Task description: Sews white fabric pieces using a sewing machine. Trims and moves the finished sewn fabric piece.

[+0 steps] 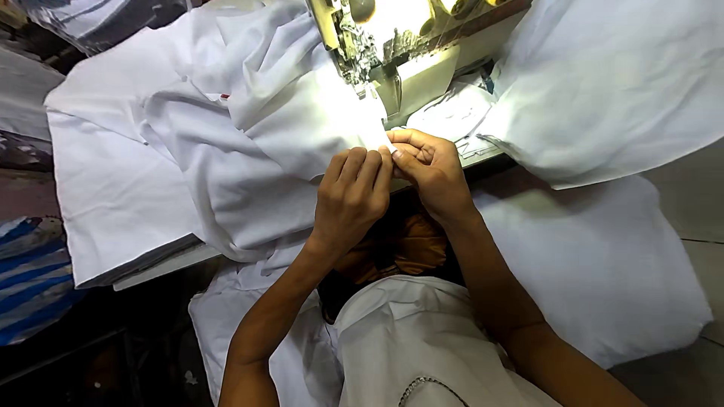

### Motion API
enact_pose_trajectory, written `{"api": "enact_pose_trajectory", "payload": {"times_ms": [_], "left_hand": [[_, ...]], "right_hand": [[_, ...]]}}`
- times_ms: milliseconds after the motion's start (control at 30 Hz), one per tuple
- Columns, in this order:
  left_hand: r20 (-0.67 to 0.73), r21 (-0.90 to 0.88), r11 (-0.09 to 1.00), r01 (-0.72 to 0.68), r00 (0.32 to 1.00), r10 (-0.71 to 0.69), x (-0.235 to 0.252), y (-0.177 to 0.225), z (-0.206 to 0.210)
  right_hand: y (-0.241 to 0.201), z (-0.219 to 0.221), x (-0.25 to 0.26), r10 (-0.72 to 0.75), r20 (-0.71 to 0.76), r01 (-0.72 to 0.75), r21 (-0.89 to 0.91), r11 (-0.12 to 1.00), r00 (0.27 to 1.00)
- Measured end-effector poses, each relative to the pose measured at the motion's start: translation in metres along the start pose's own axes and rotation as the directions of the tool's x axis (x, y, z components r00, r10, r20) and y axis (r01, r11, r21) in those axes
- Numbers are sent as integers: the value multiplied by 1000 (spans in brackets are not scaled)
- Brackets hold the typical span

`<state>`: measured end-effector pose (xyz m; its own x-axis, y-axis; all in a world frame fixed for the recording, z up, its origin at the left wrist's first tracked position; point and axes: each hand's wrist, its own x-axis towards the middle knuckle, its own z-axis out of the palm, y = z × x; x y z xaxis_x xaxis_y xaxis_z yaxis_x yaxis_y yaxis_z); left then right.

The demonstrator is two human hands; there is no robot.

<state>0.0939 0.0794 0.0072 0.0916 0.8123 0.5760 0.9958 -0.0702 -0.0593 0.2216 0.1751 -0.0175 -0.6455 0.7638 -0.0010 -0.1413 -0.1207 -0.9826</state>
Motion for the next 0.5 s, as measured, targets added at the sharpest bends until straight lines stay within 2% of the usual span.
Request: {"api": "enact_pose_trajectory", "payload": {"times_ms": [133, 200, 367, 433, 500], "left_hand": [[-6, 0, 998, -64, 998, 64, 0, 1, -4], [-10, 6, 994, -114, 993, 114, -2, 2, -3], [22, -92, 976, -199, 979, 201, -14, 7, 6], [-26, -102, 979, -177, 984, 175, -19, 4, 10], [-75, -73, 992, -98, 993, 92, -17, -2, 9]], "right_hand": [[-8, -2, 1, 79, 31, -82, 147, 986, 996], [-11, -2, 2, 102, 26, -105, 159, 982, 994], [-5, 2, 3, 14, -33, -15, -39, 999, 999], [-5, 3, 5, 6, -47, -11, -109, 994, 999], [-5, 2, 6, -13, -58, 3, -172, 985, 998]]}}
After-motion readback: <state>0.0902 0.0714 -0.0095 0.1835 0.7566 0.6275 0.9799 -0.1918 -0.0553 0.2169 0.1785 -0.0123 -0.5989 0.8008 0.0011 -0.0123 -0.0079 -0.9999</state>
